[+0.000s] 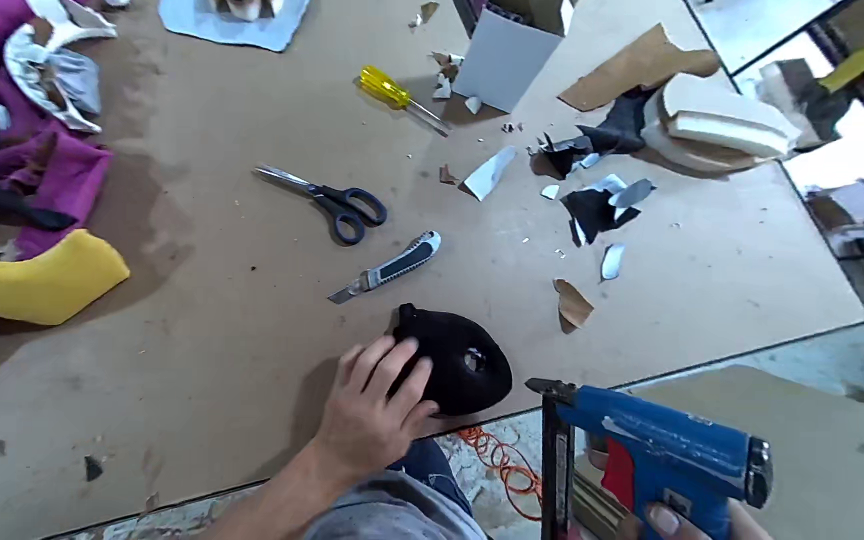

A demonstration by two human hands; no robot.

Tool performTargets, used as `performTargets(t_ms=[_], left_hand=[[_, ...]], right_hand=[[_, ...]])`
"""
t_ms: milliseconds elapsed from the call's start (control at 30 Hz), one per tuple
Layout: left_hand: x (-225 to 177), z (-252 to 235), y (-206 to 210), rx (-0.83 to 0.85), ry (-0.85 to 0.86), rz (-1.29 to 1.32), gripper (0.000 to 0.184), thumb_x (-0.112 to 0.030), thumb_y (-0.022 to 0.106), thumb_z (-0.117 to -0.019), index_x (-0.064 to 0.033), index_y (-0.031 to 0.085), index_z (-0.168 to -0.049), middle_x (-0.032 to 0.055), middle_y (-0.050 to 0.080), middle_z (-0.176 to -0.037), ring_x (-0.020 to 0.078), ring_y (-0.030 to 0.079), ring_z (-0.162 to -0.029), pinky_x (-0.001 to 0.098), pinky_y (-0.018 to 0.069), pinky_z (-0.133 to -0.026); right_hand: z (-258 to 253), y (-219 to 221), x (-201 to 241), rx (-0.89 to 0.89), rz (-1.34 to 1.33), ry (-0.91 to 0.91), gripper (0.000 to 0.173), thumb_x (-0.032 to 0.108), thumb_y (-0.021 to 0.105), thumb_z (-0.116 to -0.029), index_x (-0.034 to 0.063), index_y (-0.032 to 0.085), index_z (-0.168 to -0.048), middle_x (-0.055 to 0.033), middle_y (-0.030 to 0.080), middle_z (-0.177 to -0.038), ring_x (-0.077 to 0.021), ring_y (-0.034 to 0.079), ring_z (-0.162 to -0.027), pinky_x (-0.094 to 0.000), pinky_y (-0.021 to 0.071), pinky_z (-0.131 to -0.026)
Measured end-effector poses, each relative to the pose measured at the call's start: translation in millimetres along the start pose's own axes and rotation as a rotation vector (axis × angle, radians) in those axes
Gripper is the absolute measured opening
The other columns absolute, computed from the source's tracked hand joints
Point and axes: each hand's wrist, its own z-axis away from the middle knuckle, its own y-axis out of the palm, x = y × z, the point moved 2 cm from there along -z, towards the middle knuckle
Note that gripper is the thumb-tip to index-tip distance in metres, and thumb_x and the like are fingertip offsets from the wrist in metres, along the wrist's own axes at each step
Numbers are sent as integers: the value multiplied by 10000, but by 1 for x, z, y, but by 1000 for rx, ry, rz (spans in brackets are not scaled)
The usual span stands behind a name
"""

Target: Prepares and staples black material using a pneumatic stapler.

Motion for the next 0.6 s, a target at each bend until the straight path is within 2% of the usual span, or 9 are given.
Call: performTargets(t_ms=[67, 133, 200, 300, 367, 433, 500, 600], left_hand=[[3, 20, -2, -71, 83, -14, 254, -371, 638, -1002, -202, 715, -1175, 23, 700, -1170, 216, 635, -1137, 414, 495, -1020], [-2, 30, 0, -50, 102, -38, 218, -285, 631, -1007, -202, 723, -1187, 5, 707, -1135, 205, 633, -1105, 393, 492, -1002], [-3, 29, 3, -24, 46, -75, 212, -220, 618, -995, -220, 735, -1172, -3, 720, -1135, 212, 652, -1086, 407, 516, -960], [-1, 25, 5, 35, -45, -111, 213, -243, 595, -1007, -224, 752, -1149, -11, 728, -1170, 221, 668, -1101, 439, 535, -910], [-3, 24, 5, 79, -50, -146, 228, -212, 592, -992, -210, 750, -1156, 0, 725, -1197, 233, 663, -1121, 461, 524, -889], [-7, 24, 2, 100, -50, -176, 273, -135, 608, -933, -200, 749, -1157, 17, 720, -1217, 251, 658, -1148, 484, 517, -907], [-8, 20, 2, 98, -72, -204, 268, -133, 593, -942, -192, 751, -1150, 31, 715, -1233, 259, 657, -1161, 493, 520, -919], [-16, 21, -1, 80, -124, -229, 247, -162, 551, -985, -162, 757, -1122, 47, 709, -1243, 268, 652, -1179, 509, 516, -958]], right_hand=[[-3, 0, 4, -4, -13, 12, 222, 170, 494, -1042, 57, 463, -1230, -9, 715, -1069, -136, 706, -721, -388, 632, -669], [-6, 7, 10, -2, -3, 24, 218, 147, 487, -1039, 45, 464, -1231, -15, 720, -1055, -143, 707, -706, -387, 635, -652], [-7, 18, 18, 7, 18, 35, 220, 138, 479, -1046, 27, 461, -1236, -24, 723, -1031, -147, 708, -695, -385, 638, -647], [-5, 31, 31, 43, 65, 46, 251, 142, 471, -1053, -1, 450, -1259, -61, 729, -1042, -177, 720, -696, -405, 645, -646], [-6, 37, 41, 73, 135, 51, 264, 171, 483, -1054, 1, 453, -1254, -50, 731, -971, -187, 728, -682, -414, 654, -634], [-11, 42, 55, 124, 236, 37, 322, 198, 504, -1054, -16, 433, -1284, -67, 728, -1017, -196, 741, -697, -420, 664, -629], [-23, 47, 70, 187, 339, 5, 379, 201, 520, -1050, -44, 406, -1314, -90, 721, -1048, -201, 744, -687, -422, 668, -606], [-42, 59, 91, 270, 454, 26, 370, 130, 530, -1009, -32, 420, -1324, -54, 718, -952, -170, 719, -617, -381, 655, -547]])
